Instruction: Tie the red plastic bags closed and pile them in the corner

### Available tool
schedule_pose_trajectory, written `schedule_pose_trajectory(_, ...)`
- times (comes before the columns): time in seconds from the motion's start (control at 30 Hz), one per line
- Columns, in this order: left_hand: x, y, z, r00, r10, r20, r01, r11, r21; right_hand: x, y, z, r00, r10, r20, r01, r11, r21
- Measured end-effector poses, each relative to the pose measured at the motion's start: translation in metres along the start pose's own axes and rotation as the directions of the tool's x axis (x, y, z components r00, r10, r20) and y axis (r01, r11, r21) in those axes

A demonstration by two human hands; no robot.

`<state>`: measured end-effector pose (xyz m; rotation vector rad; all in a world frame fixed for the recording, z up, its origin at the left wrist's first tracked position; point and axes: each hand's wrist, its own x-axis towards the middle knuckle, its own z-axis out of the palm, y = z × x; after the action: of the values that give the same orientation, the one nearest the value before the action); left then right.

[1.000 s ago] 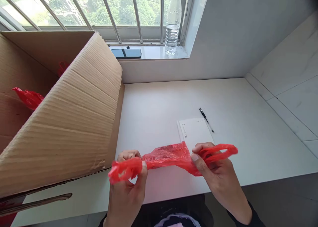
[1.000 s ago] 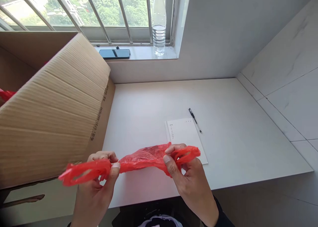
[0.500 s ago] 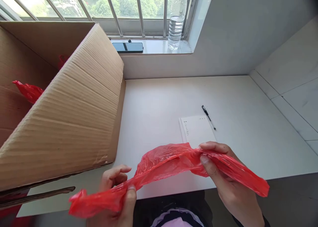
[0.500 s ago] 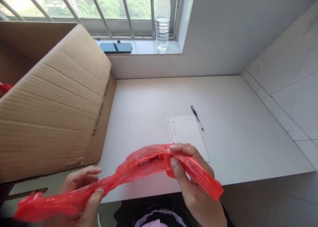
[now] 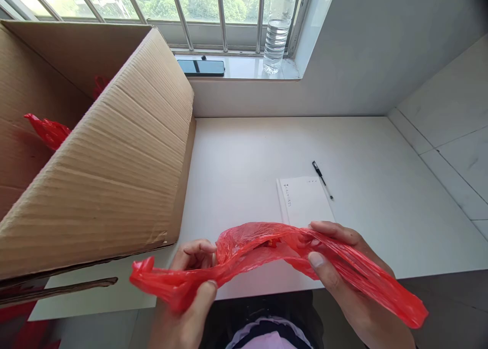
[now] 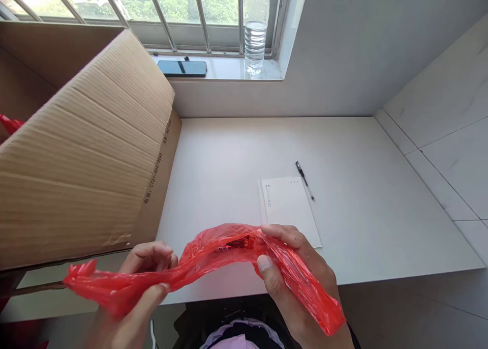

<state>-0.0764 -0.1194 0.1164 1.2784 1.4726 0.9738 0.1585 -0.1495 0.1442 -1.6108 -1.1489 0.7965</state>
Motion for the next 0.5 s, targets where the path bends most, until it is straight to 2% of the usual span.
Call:
schedule_pose_trajectory(0.1,-0.006,0.009,0.008,0.997,-0.069,-0.031,0.073,0.989,0.132,-0.001,-0.001,0.000,1.000,-0.029,-0.005,0.028,0.999,-0.040)
schedule_pose_trajectory(0.17,-0.006,0.014,0.011,0.996,-0.065,-0.060,0.074,0.984,0.162,-0.003,-0.002,0.002,0.999,-0.037,-0.012,0.037,0.998,-0.046)
schedule_pose_trajectory(0.23,-0.004,0.015,0.010,0.996,-0.019,-0.091,0.035,0.984,0.175,-0.005,-0.002,0.004,0.998,-0.065,-0.010,0.065,0.998,-0.028)
schedule_pose_trajectory(0.33,0.001,0.014,0.002,0.989,0.115,-0.095,-0.093,0.973,0.213,-0.006,0.000,0.005,0.992,-0.127,0.012,0.127,0.992,-0.007)
schedule_pose_trajectory(0.4,0.003,0.013,-0.002,0.978,0.198,-0.065,-0.176,0.953,0.246,-0.006,0.001,0.004,0.988,-0.148,0.034,0.148,0.989,-0.002)
schedule_pose_trajectory(0.5,0.002,0.015,-0.002,0.974,0.228,-0.017,-0.218,0.949,0.227,-0.007,0.002,0.001,0.986,-0.156,0.066,0.158,0.987,-0.034)
